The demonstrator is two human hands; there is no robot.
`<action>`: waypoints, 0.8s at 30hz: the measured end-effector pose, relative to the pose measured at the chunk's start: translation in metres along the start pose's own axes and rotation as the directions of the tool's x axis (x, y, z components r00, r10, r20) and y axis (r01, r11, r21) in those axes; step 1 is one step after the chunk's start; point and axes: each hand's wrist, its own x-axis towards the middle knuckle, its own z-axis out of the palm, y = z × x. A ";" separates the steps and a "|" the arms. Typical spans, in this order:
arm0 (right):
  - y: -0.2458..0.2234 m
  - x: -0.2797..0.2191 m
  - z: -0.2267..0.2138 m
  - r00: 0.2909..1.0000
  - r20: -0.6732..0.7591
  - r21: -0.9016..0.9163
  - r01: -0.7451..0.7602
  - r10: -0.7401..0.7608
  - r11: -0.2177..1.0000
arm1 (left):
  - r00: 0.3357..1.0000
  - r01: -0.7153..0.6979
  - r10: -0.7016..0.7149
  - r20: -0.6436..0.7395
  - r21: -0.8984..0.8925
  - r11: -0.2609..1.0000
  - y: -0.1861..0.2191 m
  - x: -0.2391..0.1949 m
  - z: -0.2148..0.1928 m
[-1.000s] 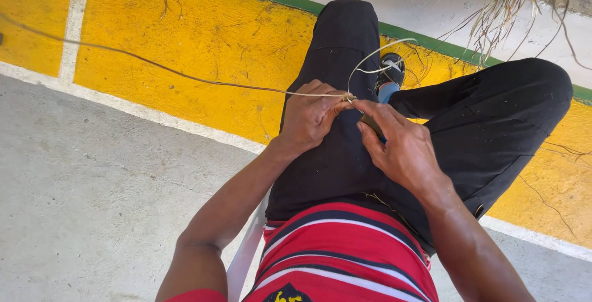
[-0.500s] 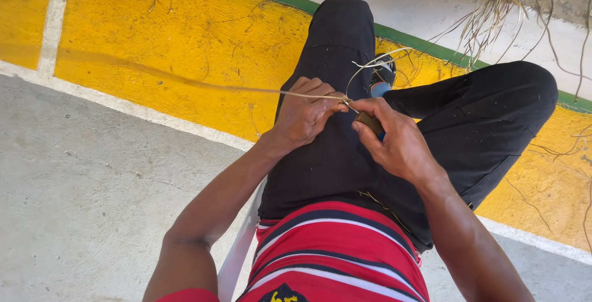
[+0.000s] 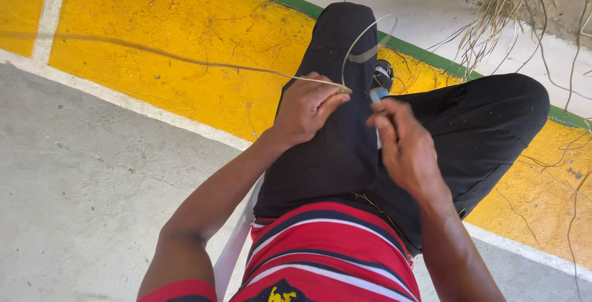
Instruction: Hand-weaving dried straw or grass fibers to create a small circular woven object.
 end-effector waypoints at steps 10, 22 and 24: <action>0.043 0.084 0.005 0.991 -0.025 0.499 -0.100 0.130 0.861 | 0.918 0.396 -0.367 0.153 -0.404 0.824 0.025 -0.002 0.015; 0.058 0.027 -0.100 0.941 -0.337 0.914 0.337 -0.036 0.225 | 0.805 0.594 -0.546 0.233 -0.320 0.738 0.026 -0.001 0.015; 0.012 0.025 -0.073 0.941 -0.338 0.891 0.308 0.034 0.333 | 0.821 0.572 -0.529 0.216 -0.301 0.763 0.026 0.000 0.015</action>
